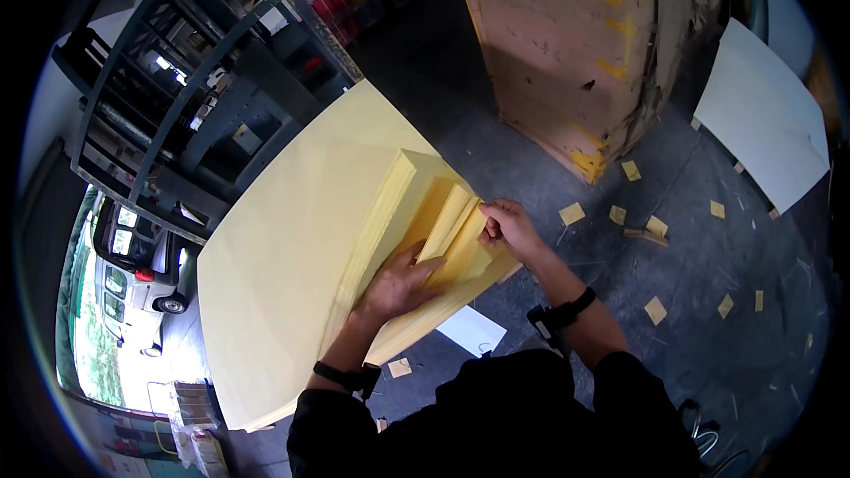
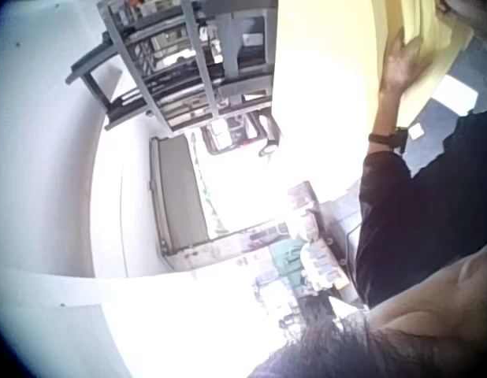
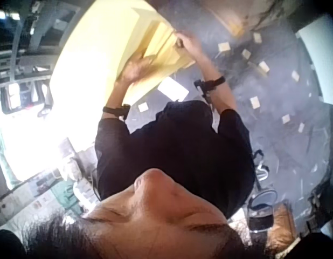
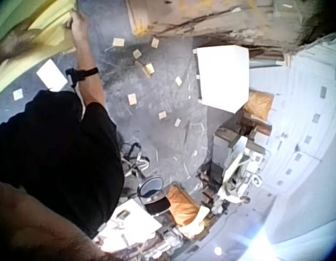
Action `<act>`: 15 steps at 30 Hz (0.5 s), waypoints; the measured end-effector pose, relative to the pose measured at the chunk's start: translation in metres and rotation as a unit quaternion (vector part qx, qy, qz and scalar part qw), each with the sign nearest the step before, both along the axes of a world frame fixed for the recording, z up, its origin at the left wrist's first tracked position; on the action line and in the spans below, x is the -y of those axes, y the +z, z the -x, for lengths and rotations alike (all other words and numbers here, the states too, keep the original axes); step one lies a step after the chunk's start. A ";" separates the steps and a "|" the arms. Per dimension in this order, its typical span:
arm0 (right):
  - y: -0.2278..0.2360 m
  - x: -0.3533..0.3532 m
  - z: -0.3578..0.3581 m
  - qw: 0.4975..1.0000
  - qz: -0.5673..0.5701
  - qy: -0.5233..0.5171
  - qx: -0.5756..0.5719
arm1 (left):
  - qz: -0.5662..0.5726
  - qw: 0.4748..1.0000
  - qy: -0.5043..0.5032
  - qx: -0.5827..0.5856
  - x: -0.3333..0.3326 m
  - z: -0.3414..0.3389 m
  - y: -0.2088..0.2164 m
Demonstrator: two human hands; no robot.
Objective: The person places white rectangular items into clear plastic bags and seals them with tape. They then move a hand truck loaded with wrapped packages across the warehouse floor. Finally, they handle a large stack of yellow foam sheets, folding and separating them.
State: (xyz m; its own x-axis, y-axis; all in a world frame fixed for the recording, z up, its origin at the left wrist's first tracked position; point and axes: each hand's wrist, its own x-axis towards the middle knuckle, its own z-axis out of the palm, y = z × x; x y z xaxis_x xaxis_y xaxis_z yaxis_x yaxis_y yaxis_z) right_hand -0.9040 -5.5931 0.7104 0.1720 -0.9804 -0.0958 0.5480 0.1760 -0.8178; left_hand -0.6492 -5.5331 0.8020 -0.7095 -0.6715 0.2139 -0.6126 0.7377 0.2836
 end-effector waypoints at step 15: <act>-0.011 -0.008 0.000 0.937 0.183 -0.065 -0.292 | 0.068 0.998 -0.015 -0.003 0.008 -0.007 -0.017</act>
State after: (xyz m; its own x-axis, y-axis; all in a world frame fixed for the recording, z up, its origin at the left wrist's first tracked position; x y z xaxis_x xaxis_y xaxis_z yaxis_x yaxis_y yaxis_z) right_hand -0.9043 -5.5853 0.6996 0.0726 -0.9750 0.2099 -0.0141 -0.2114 -0.9773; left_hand -0.6421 -5.5410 0.7850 -0.7271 -0.6146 0.3060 -0.5884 0.7875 0.1836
